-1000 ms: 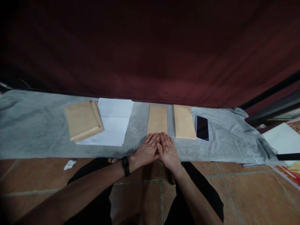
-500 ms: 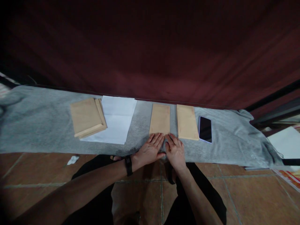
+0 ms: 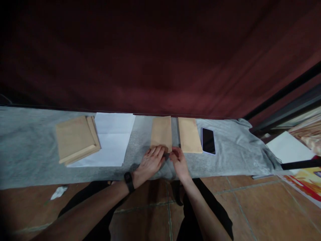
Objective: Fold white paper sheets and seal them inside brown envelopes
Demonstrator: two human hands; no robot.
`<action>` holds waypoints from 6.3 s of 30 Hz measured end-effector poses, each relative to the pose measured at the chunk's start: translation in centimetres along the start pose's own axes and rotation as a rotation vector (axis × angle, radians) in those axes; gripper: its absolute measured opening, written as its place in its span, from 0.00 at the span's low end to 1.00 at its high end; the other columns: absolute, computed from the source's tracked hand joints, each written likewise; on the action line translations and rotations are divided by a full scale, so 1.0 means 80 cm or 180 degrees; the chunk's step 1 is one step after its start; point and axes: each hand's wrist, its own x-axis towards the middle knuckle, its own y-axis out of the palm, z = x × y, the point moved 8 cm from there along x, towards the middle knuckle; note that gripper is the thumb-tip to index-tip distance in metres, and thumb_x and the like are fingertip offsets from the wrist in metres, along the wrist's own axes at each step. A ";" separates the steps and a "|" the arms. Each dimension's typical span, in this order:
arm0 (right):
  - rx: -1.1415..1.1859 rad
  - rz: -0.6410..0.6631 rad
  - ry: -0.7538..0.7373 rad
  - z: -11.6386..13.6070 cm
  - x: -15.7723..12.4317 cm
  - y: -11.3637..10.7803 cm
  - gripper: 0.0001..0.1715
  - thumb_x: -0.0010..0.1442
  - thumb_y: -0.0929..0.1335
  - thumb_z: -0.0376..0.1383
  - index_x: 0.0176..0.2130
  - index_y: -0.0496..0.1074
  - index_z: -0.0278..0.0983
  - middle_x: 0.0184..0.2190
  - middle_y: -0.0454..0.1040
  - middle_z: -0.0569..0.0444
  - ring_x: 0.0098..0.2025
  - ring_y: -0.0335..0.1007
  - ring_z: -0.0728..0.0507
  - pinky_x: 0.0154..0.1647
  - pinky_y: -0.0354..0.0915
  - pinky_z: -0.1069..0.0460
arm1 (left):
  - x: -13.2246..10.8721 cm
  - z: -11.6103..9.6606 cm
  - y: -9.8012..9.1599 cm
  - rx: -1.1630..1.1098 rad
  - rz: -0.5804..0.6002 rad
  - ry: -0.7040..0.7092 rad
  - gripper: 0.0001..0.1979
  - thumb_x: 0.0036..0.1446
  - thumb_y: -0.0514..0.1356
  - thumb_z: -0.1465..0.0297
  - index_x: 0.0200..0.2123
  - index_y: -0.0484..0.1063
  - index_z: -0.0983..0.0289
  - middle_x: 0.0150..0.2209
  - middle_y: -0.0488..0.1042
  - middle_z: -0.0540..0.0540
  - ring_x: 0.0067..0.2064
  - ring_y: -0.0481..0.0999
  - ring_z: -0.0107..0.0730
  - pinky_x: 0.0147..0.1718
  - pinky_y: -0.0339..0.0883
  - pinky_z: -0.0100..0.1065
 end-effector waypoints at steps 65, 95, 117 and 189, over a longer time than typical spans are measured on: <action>-0.2900 0.0840 -0.1799 0.024 -0.066 0.060 0.26 0.70 0.58 0.32 0.64 0.64 0.31 0.63 0.67 0.43 0.65 0.62 0.41 0.66 0.59 0.45 | -0.047 -0.007 0.000 0.0345 0.0342 0.0660 0.26 0.69 0.47 0.67 0.63 0.59 0.77 0.66 0.61 0.70 0.67 0.62 0.43 0.66 0.52 0.40; -0.3322 0.0055 -0.1578 0.042 -0.059 0.033 0.22 0.68 0.61 0.33 0.59 0.70 0.37 0.57 0.74 0.46 0.56 0.70 0.37 0.59 0.62 0.42 | -0.050 0.008 -0.002 0.0771 0.0199 0.0005 0.33 0.67 0.52 0.57 0.60 0.65 0.83 0.62 0.64 0.80 0.65 0.65 0.57 0.60 0.61 0.48; -0.2990 0.0525 -0.1945 0.036 -0.062 0.050 0.24 0.70 0.60 0.33 0.62 0.68 0.34 0.62 0.69 0.44 0.64 0.64 0.41 0.67 0.59 0.42 | -0.055 -0.003 0.008 0.0794 0.0296 0.0307 0.29 0.69 0.47 0.60 0.65 0.59 0.74 0.67 0.59 0.70 0.69 0.58 0.49 0.66 0.52 0.49; -0.2504 0.0716 -0.1920 0.023 -0.055 0.041 0.23 0.69 0.60 0.36 0.61 0.68 0.38 0.60 0.71 0.45 0.61 0.67 0.38 0.62 0.64 0.40 | -0.064 -0.013 -0.001 0.1142 0.0041 0.0580 0.30 0.69 0.47 0.60 0.61 0.64 0.79 0.63 0.65 0.76 0.64 0.65 0.56 0.61 0.56 0.52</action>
